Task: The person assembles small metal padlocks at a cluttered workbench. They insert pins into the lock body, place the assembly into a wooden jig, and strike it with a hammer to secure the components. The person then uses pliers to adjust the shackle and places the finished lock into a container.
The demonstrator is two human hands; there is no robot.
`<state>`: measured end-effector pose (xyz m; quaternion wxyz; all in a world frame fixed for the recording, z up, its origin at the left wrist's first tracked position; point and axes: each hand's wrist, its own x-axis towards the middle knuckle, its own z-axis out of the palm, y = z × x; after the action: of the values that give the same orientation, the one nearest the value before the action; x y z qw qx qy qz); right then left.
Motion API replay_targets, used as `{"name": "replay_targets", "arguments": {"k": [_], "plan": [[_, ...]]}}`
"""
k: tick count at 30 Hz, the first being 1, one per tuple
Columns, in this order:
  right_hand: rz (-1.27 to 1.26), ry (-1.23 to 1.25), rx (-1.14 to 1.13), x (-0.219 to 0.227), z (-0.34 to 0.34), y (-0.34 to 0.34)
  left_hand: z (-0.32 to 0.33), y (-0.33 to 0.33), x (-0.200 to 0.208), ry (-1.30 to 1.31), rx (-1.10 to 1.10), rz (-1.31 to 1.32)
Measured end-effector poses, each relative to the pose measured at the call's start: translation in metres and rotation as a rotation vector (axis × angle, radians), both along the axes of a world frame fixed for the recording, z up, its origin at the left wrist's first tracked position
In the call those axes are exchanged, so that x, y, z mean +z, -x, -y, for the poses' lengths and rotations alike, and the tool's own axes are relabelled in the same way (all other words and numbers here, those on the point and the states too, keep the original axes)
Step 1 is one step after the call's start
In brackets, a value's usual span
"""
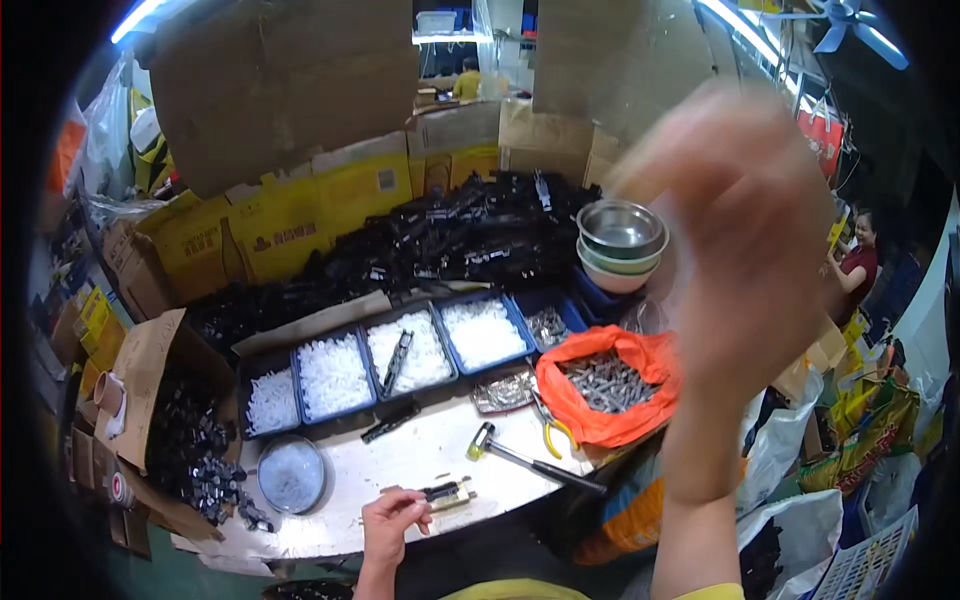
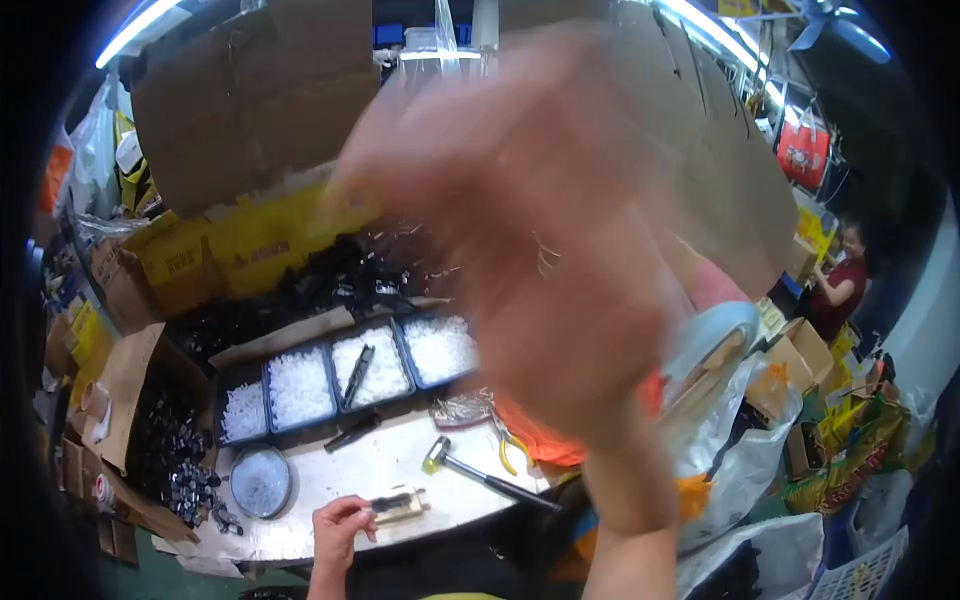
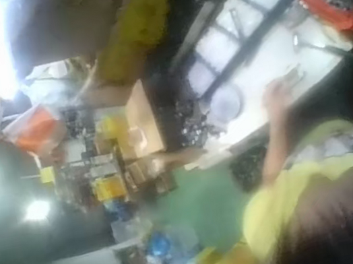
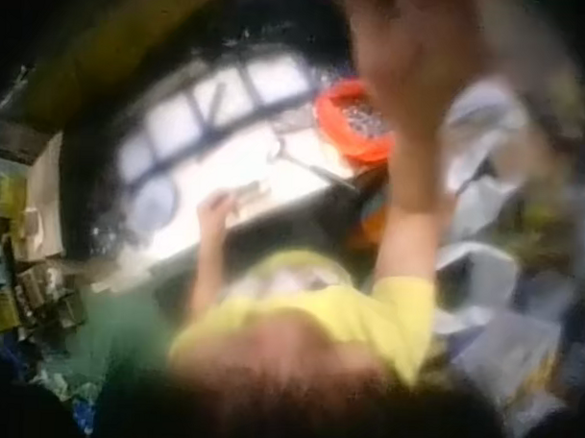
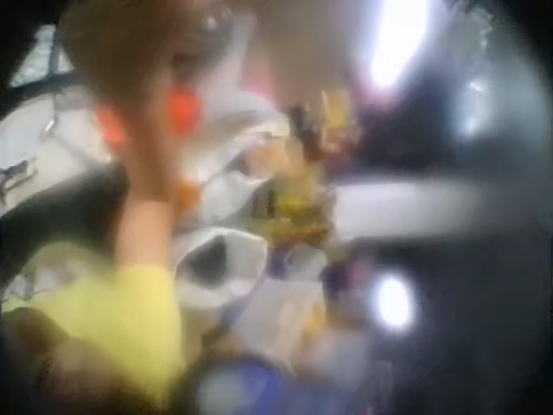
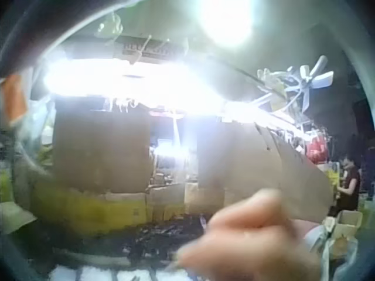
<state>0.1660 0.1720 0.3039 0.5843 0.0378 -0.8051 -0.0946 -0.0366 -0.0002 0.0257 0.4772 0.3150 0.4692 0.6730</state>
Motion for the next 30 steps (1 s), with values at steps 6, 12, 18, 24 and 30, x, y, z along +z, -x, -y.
{"name": "replay_targets", "arguments": {"k": [6,12,18,24,30], "plan": [[0.580,0.416,-0.033,-0.234,0.030,0.047,-0.022,-0.013,0.000,-0.033,-0.114,0.079],[0.568,0.541,0.080,-0.264,0.046,0.054,-0.015,0.008,-0.058,0.239,0.074,-0.338],[0.619,0.502,0.147,-0.257,0.043,0.053,-0.011,-0.015,0.000,0.118,0.016,-0.307],[0.709,0.503,0.180,-0.257,0.045,0.055,-0.014,-0.010,-0.018,0.036,0.037,-0.453],[0.636,0.571,0.194,-0.259,0.052,0.057,-0.010,-0.014,-0.018,0.030,0.038,-0.459]]}}
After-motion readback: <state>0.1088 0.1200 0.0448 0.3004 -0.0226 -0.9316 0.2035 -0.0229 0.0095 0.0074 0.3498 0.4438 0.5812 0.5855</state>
